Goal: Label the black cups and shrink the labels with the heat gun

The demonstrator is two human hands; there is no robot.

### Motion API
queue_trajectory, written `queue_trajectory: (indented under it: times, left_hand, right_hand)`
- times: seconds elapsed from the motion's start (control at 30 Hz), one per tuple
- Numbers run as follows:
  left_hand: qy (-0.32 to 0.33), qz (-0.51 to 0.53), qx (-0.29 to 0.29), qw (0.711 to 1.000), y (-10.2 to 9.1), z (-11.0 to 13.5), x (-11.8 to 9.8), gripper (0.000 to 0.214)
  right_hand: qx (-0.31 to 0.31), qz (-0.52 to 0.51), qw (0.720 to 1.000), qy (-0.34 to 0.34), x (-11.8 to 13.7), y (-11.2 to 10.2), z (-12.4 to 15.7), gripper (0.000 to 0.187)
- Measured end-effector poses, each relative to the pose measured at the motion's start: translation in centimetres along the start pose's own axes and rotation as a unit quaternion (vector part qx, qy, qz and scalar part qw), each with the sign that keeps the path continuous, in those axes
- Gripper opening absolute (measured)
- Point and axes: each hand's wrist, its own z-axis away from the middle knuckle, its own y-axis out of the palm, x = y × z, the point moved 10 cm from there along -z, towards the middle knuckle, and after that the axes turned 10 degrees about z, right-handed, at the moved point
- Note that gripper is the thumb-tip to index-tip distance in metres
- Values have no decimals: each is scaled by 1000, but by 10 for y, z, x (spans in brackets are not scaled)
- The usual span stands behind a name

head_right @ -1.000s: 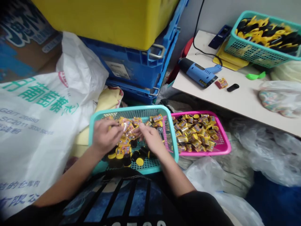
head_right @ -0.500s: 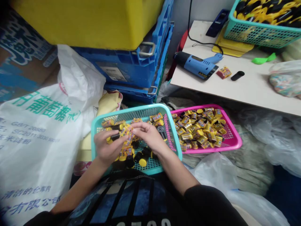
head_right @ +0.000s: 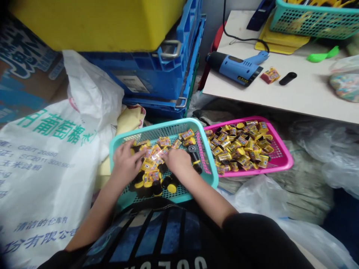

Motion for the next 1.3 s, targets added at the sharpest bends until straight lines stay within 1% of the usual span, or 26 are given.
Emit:
queue_trajectory:
  times: [0.1,0.17,0.27,0.37,0.47,0.57,0.67,0.8,0.87,0.97,1.03,1.07,1.13,1.2,1.23,1.27,1.3]
  left_hand:
    - [-10,3,22,1000,6,1,-3,34]
    - [-9,6,25,1000,7,0,-4,35]
    - [3,3,15,1000,9,-2,-5,35]
    - [26,-20,15,999,14,-8,-7,40]
    - [36,-48,38,997,23,-15,-9,39]
    - [29,-48,50,997,26,-20,-11,36]
    - [20,-17,40,999,22,-20,-12,39]
    - [12,9,23,1000,14,-16,-8,40]
    - [17,24,-4,1000,7,-14,-7,41]
    - [36,62,-60,996,-7,-11,-4,39]
    - [47,80,-79,993,-12,-10,-2,36]
    - [49,87,-84,991,-14,-10,-2,34]
    - [45,109,-94,989,-18,-10,0,31]
    - [26,158,-100,982,-20,-10,1,27]
    - [6,197,-95,976,-19,-11,2,25]
    - [-21,246,-81,966,-15,-11,4,22]
    - [-56,301,-61,950,-8,-12,6,23]
  right_hand:
    - [-25,-8,1000,-13,6,-3,-2,34]
    - [-37,2,999,-4,6,-6,-1,36]
    - [-25,27,999,-10,13,-6,1,40]
    - [-16,33,998,-43,24,-5,1,29]
    - [-28,44,997,-49,27,-5,1,29]
    - [-33,69,995,-71,31,-5,1,27]
    - [-45,83,991,-99,36,-4,-1,29]
    - [-61,85,987,-123,39,-1,-7,23]
    - [-79,79,987,-118,37,-2,-10,26]
    - [-115,63,983,-133,38,-5,-10,39]
    - [-116,51,979,-162,42,-4,-8,36]
    - [-113,40,978,-169,42,-3,-8,33]
    - [-120,-9,980,-159,35,-7,-10,27]
    - [-144,-103,973,-150,23,-18,-13,19]
    - [-149,-162,962,-160,18,-23,-13,16]
    - [-139,-224,947,-183,17,-26,-14,15]
    - [-111,-286,927,-213,18,-28,-14,20]
